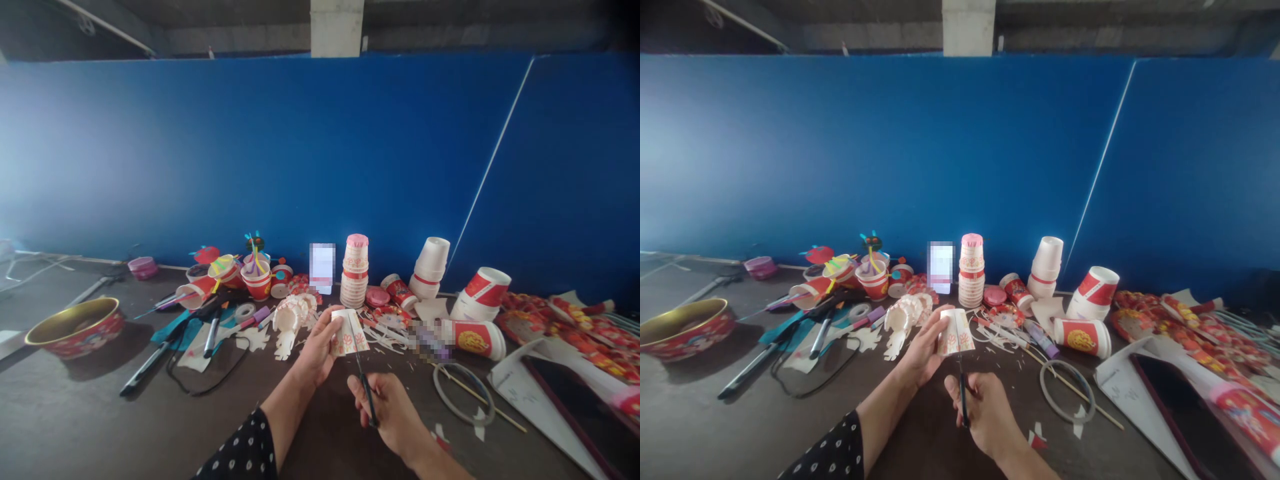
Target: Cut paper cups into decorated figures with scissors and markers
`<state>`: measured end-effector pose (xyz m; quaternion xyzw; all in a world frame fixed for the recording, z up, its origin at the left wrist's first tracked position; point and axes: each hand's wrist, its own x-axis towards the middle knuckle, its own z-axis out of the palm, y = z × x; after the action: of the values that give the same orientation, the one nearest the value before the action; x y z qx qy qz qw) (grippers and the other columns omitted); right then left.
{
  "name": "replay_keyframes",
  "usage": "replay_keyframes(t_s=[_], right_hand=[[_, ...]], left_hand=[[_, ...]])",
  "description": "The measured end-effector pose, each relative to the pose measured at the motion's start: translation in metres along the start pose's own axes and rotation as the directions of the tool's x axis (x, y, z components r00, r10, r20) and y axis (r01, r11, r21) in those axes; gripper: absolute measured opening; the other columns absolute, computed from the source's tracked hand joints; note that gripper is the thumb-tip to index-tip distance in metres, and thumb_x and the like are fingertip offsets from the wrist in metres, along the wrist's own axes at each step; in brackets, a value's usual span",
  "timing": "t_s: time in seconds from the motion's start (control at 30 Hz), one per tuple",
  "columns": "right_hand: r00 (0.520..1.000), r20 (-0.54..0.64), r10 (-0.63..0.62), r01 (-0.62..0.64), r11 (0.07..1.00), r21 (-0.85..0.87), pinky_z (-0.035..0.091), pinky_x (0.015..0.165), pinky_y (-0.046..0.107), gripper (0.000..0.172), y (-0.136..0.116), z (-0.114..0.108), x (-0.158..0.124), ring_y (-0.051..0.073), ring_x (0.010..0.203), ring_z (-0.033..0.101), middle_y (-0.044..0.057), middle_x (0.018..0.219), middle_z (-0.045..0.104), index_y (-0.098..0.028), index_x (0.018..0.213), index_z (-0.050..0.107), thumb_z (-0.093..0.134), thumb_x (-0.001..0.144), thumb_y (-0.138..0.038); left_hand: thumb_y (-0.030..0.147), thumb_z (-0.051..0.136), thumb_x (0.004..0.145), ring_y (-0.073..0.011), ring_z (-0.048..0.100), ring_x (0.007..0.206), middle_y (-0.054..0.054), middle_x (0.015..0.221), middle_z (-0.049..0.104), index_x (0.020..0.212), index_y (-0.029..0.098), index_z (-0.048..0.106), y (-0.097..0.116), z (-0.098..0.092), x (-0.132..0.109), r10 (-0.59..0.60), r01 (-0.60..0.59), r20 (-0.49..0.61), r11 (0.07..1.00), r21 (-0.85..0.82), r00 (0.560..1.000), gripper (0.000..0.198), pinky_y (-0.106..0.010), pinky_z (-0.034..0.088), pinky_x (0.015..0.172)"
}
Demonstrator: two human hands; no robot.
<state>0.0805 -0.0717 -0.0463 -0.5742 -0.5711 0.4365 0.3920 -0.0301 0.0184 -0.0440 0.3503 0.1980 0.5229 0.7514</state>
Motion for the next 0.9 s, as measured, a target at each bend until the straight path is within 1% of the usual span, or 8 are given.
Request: replay_keyframes(t_s=[0.23,0.53,0.63,0.73,0.9], right_hand=[[1.000,-0.016,0.021,-0.021,1.000,0.004,0.030,0.042,0.020,0.050,-0.0058,-0.0003,-0.0013,0.008,0.038,0.043,-0.003,0.039,0.047,-0.016,0.045,0.049,0.053,0.066,-0.061],[0.999,-0.033,0.015,-0.016,1.000,-0.007,0.030,0.041,0.019,0.049,0.0015,0.0009,0.0000,0.007,0.037,0.040,-0.004,0.038,0.044,-0.016,0.046,0.045,0.051,0.072,-0.057],[0.999,-0.035,0.011,-0.012,1.000,-0.018,0.030,0.042,0.020,0.050,-0.0031,0.0006,-0.0016,0.007,0.037,0.040,-0.004,0.037,0.043,-0.017,0.045,0.043,0.051,0.070,-0.058],[0.998,-0.048,0.033,-0.034,0.999,-0.019,0.030,0.041,0.020,0.052,-0.0074,0.0009,-0.0026,0.007,0.037,0.038,-0.004,0.037,0.042,-0.018,0.043,0.041,0.052,0.067,-0.062],[0.998,-0.054,0.035,-0.036,0.999,-0.014,0.029,0.040,0.020,0.051,-0.0054,0.0017,-0.0017,0.007,0.035,0.037,-0.005,0.037,0.041,-0.018,0.044,0.040,0.051,0.068,-0.062]], left_hand=[[0.028,0.060,0.071,-0.0125,0.058,0.068,-0.001,0.079,0.061,0.097,0.022,0.052,-0.0001,-0.0008,0.0005,-0.003,0.003,0.012,1.000,0.005,1.000,0.028,-0.023,0.045,0.064],[0.030,0.063,0.068,-0.0130,0.058,0.067,-0.002,0.080,0.062,0.098,0.022,0.053,0.0022,0.0014,-0.0010,-0.014,0.015,-0.012,1.000,0.008,1.000,0.032,-0.024,0.046,0.062],[0.030,0.064,0.067,-0.0126,0.058,0.067,-0.001,0.081,0.062,0.097,0.023,0.053,0.0022,0.0017,-0.0013,-0.020,0.021,-0.029,1.000,0.010,0.999,0.033,-0.024,0.046,0.062],[0.031,0.064,0.066,-0.0133,0.058,0.068,-0.001,0.081,0.062,0.097,0.024,0.053,0.0020,0.0014,-0.0015,-0.025,0.025,-0.045,1.000,0.011,0.999,0.034,-0.024,0.045,0.063],[0.031,0.065,0.066,-0.0120,0.058,0.067,0.000,0.080,0.061,0.096,0.024,0.054,0.0026,0.0015,-0.0014,-0.025,0.026,-0.044,1.000,0.009,0.999,0.032,-0.024,0.045,0.063]])
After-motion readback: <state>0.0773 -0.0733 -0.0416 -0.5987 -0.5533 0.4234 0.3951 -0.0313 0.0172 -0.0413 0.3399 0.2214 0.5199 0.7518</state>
